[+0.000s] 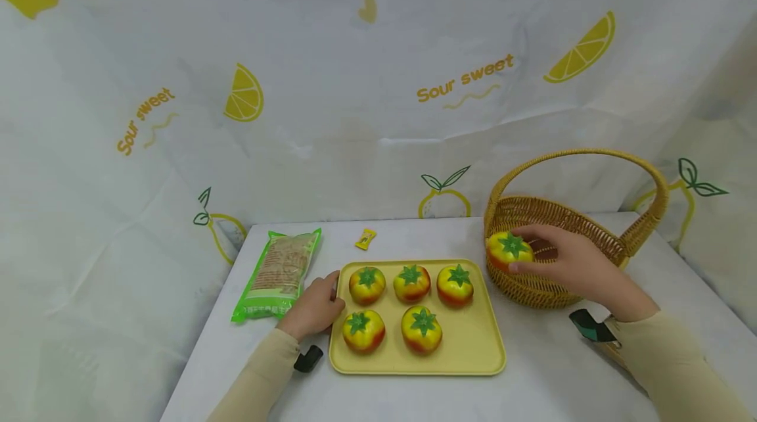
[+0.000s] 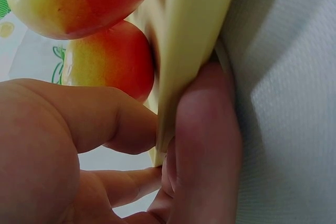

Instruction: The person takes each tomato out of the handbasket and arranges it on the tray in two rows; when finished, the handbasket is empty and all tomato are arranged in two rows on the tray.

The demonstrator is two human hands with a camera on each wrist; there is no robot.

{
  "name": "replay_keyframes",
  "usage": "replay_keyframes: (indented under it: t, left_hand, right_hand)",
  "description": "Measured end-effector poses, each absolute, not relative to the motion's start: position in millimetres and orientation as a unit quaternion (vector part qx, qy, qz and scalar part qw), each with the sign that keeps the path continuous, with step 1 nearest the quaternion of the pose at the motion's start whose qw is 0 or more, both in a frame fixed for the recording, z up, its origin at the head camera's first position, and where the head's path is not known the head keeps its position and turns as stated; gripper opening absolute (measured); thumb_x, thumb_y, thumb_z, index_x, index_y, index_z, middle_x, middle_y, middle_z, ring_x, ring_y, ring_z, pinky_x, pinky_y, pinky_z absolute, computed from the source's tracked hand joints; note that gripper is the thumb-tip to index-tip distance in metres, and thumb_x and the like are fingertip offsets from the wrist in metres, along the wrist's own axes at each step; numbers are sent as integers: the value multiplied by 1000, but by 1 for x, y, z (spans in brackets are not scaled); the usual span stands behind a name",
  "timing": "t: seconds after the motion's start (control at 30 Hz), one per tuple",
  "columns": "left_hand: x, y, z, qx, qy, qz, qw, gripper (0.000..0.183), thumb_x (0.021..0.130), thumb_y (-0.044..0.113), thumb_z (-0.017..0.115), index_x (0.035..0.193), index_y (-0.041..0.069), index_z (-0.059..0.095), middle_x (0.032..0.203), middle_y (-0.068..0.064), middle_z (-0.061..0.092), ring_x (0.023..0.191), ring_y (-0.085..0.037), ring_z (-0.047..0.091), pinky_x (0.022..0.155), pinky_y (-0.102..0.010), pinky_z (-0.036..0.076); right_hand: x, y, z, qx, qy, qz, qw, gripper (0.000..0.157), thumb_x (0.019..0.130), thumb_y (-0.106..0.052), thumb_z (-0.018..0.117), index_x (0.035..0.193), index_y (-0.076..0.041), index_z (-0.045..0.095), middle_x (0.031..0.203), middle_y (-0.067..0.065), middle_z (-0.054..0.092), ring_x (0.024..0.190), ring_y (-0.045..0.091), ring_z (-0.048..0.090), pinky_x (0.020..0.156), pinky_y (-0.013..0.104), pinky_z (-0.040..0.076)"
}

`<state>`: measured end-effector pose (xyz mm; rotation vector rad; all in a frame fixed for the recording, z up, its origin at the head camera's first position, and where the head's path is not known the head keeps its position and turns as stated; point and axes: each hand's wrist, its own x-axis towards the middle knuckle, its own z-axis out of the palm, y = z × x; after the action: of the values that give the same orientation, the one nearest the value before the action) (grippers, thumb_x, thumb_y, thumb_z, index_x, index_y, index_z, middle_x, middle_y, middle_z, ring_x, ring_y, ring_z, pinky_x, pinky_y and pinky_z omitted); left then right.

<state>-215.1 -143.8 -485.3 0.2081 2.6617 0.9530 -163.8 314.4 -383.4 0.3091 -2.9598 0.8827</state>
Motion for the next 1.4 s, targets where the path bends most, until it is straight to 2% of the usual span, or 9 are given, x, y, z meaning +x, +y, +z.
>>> replay_keyframes:
  t: [0.2,0.4,0.57,0.83,1.1,1.3,1.4]
  left_hand:
    - [-215,-143,-485,72,928,331,152,71,100,14,62,166,1,38,117,-17,60,80,-21,61,62,-30,54]
    - [-214,-144,-483,72,926,338,154,71,101,14,62,166,2,38,116,-18,60,77,-21,62,60,-31,55]
    - [-215,-144,-481,67,928,334,153,70,101,14,63,166,3,39,115,-16,60,81,-22,61,64,-31,54]
    - [-216,-143,-485,67,933,320,149,68,102,17,62,166,6,40,114,-13,60,86,-21,60,68,-31,53]
    - [-214,-143,-484,61,926,338,155,70,102,14,62,167,4,38,115,-16,60,76,-22,62,60,-33,55]
    - [-215,-143,-484,63,934,320,149,69,101,16,62,166,5,40,114,-14,60,86,-21,60,69,-32,54]
    - [-216,-142,-484,62,934,318,151,69,101,16,62,166,5,40,114,-14,60,85,-22,61,69,-33,54]
  right_hand:
    - [-142,294,-393,106,-948,299,25,67,91,-53,84,143,-15,66,133,7,72,115,26,70,95,43,64]
    - [-127,275,-407,114,-940,322,-7,71,88,-57,85,143,-18,66,136,2,71,113,18,69,92,32,63]
    - [-120,265,-421,136,-931,337,-22,72,88,-57,85,145,-18,65,141,1,69,113,15,70,94,32,63]
    - [-115,256,-440,150,-918,362,-66,68,87,-51,87,144,-20,65,136,0,70,110,15,70,91,31,63]
    - [-115,254,-453,178,-911,366,-62,69,87,-51,87,143,-17,65,133,0,71,107,12,70,87,30,63]
    - [-115,254,-457,178,-907,375,-78,69,87,-50,88,143,-16,65,134,0,70,109,15,69,86,28,62]
    - [-115,253,-458,174,-907,374,-88,70,87,-48,89,144,-15,65,134,1,70,110,18,70,87,28,62]
